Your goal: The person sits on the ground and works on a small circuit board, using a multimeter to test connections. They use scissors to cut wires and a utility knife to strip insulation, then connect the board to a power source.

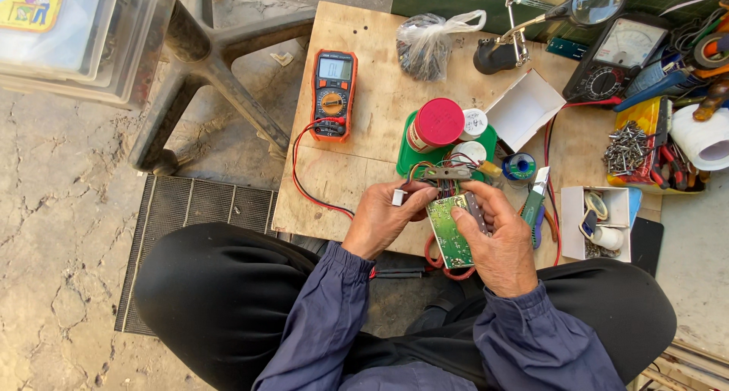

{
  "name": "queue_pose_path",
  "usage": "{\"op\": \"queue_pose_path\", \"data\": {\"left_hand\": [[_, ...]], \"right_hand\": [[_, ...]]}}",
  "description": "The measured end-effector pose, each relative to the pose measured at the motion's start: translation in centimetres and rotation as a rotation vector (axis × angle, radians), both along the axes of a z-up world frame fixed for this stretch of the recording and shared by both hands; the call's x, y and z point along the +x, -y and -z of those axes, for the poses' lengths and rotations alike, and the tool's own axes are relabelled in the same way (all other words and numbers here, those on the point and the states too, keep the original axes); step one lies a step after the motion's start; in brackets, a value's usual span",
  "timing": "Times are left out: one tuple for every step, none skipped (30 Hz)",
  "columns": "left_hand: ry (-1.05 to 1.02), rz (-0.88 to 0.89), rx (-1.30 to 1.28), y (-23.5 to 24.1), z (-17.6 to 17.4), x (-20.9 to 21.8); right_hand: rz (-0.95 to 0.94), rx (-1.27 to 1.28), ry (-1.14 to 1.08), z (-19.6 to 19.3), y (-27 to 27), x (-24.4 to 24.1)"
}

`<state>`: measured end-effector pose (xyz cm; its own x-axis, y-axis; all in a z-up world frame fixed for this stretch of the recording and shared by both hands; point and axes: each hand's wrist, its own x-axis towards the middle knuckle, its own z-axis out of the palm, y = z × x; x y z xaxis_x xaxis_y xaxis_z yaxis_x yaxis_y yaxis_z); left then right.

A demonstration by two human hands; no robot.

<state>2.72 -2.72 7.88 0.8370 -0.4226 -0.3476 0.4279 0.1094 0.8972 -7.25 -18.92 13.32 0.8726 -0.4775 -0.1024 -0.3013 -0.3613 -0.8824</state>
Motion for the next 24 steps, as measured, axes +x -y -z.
{"op": "queue_pose_path", "data": {"left_hand": [[0.101, 0.022, 0.072, -0.1, -0.2, 0.2], [0.201, 0.043, 0.144, -0.2, -0.5, 0.3], [0.201, 0.044, 0.144, -0.2, -0.2, 0.1], [0.342, 0.048, 0.227, -0.1, 0.2, -0.2], [0.484, 0.05, 0.31, -0.1, 0.5, -0.4], [0.484, 0.049, 0.311, 0.1, 0.4, -0.8], [0.516, 0.009, 0.32, 0.3, 0.4, -1.1], [0.548, -0.032, 0.329, 0.4, 0.3, -1.3], [0.547, -0.032, 0.329, 0.6, 0.3, -1.5], [0.549, -0.063, 0.317, 0.8, 0.3, -1.6], [0.551, -0.095, 0.307, 0.9, 0.2, -1.7], [0.55, -0.097, 0.309, 0.9, 0.3, -1.7], [0.61, -0.129, 0.337, 1.0, 0.4, -1.8], [0.669, -0.162, 0.365, 1.0, 0.5, -1.8], [0.667, -0.161, 0.365, 0.9, 0.3, -1.8], [0.714, -0.158, 0.339, 0.8, 0.2, -1.7], [0.762, -0.156, 0.315, 0.6, 0.0, -1.6], [0.761, -0.155, 0.317, 0.6, -0.1, -1.6], [0.799, -0.17, 0.324, 0.5, -0.2, -1.5], [0.838, -0.184, 0.33, 0.5, -0.2, -1.5], [0.836, -0.183, 0.33, 0.4, 0.0, -1.4], [0.864, -0.162, 0.335, 0.3, 0.2, -1.3], [0.891, -0.142, 0.341, 0.2, 0.4, -1.2], [0.889, -0.142, 0.343, 0.2, 0.3, -1.1]], "right_hand": [[0.0, 0.011, 0.002, -0.1, 0.0, -0.1], [0.0, 0.022, 0.003, -0.2, 0.0, -0.2], [0.001, 0.022, 0.003, 0.1, 0.0, -0.2], [0.017, 0.076, 0.019, 0.4, 0.0, -0.3], [0.032, 0.13, 0.036, 0.6, 0.0, -0.4], [0.031, 0.13, 0.036, 0.7, 0.1, -0.5], [0.037, 0.131, 0.046, 0.7, 0.1, -0.5], [0.042, 0.131, 0.057, 0.8, 0.1, -0.6], [0.042, 0.131, 0.056, 0.8, 0.0, -0.6], [0.05, 0.133, 0.071, 0.9, 0.0, -0.6], [0.057, 0.137, 0.087, 1.0, -0.2, -0.5], [0.055, 0.138, 0.086, 1.3, -0.3, -0.5], [0.061, 0.122, 0.089, 1.6, -0.4, -0.6], [0.067, 0.105, 0.092, 1.9, -0.5, -0.6], [0.068, 0.106, 0.09, 1.8, -0.6, -0.5], [0.079, 0.122, 0.085, 1.6, -0.7, -0.5], [0.088, 0.139, 0.08, 1.5, -0.8, -0.4], [0.088, 0.141, 0.079, 1.3, -0.7, -0.3], [0.085, 0.132, 0.067, 1.2, -0.7, -0.2], [0.082, 0.124, 0.056, 1.1, -0.7, -0.2], [0.082, 0.124, 0.054, 1.2, -0.7, -0.1], [0.077, 0.123, 0.051, 1.3, -0.6, -0.1], [0.07, 0.123, 0.047, 1.4, -0.6, -0.1], [0.069, 0.125, 0.045, 1.4, -0.6, -0.1]]}}
